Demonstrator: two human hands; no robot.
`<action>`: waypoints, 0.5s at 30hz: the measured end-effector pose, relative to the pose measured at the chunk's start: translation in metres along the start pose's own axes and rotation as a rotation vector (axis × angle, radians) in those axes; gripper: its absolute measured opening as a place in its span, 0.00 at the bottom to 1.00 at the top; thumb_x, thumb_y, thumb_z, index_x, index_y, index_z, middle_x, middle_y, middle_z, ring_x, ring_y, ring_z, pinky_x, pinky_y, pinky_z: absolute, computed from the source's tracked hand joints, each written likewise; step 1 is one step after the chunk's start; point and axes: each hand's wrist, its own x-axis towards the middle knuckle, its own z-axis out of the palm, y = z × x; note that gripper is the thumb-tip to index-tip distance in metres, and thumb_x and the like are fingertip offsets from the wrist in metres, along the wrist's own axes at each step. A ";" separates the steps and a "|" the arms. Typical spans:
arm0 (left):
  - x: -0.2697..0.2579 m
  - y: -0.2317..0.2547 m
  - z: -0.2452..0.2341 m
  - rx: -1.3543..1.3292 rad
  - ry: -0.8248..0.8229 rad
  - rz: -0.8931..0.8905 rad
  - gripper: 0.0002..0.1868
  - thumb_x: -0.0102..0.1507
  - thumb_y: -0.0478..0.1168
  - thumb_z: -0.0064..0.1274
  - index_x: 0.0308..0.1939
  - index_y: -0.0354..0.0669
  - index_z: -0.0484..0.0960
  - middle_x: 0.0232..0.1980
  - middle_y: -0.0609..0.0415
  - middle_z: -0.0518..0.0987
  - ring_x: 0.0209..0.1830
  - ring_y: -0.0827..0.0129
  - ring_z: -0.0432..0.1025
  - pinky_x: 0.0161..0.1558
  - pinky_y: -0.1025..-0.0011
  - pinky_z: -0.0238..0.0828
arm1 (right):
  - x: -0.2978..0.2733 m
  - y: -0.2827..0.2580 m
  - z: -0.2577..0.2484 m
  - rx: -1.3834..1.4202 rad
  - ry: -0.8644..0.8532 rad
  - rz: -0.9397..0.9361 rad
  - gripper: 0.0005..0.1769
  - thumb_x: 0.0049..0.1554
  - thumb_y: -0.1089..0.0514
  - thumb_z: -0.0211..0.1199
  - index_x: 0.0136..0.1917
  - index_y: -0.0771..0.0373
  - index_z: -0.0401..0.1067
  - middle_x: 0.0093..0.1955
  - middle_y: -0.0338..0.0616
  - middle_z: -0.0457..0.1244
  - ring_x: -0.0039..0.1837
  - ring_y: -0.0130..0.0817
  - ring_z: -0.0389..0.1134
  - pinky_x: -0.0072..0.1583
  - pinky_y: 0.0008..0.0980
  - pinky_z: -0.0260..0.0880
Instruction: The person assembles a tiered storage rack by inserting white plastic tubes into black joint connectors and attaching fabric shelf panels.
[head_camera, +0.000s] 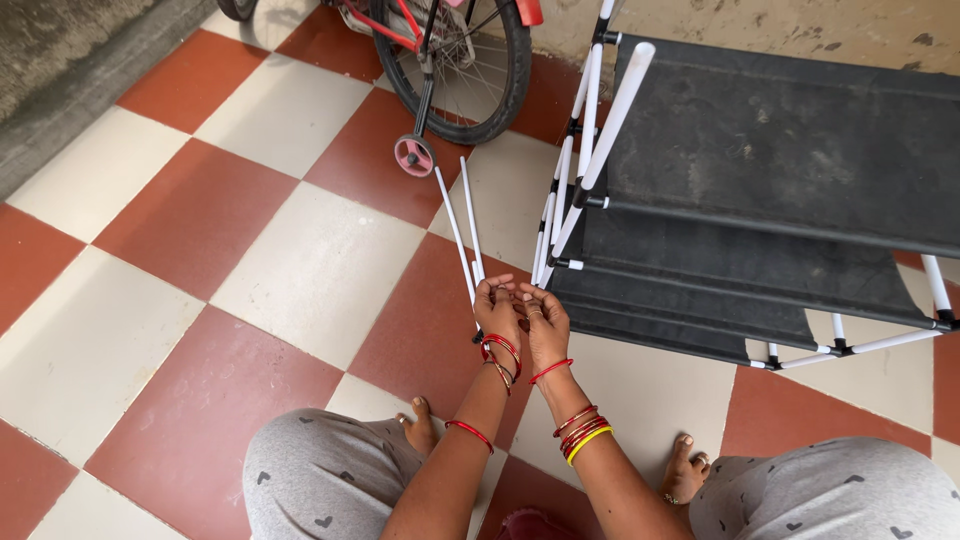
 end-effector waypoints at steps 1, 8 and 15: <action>-0.004 0.009 0.006 -0.002 -0.008 0.010 0.12 0.69 0.28 0.37 0.45 0.37 0.79 0.41 0.55 0.77 0.35 0.75 0.73 0.39 0.75 0.74 | -0.002 -0.008 0.001 0.029 0.014 -0.019 0.13 0.65 0.59 0.54 0.61 0.60 0.74 0.55 0.42 0.69 0.54 0.29 0.72 0.54 0.29 0.73; -0.033 0.074 0.039 0.075 -0.139 0.200 0.12 0.67 0.27 0.38 0.47 0.37 0.79 0.41 0.52 0.77 0.37 0.72 0.74 0.40 0.73 0.74 | -0.012 -0.056 0.005 0.093 0.023 -0.134 0.12 0.65 0.60 0.54 0.59 0.63 0.74 0.53 0.41 0.70 0.53 0.29 0.72 0.53 0.29 0.74; -0.049 0.113 0.072 0.249 -0.166 0.559 0.16 0.65 0.26 0.40 0.56 0.38 0.72 0.58 0.47 0.74 0.57 0.64 0.73 0.60 0.66 0.73 | -0.030 -0.104 0.006 -0.006 0.087 -0.339 0.13 0.65 0.61 0.53 0.58 0.63 0.75 0.52 0.42 0.70 0.51 0.25 0.70 0.54 0.25 0.73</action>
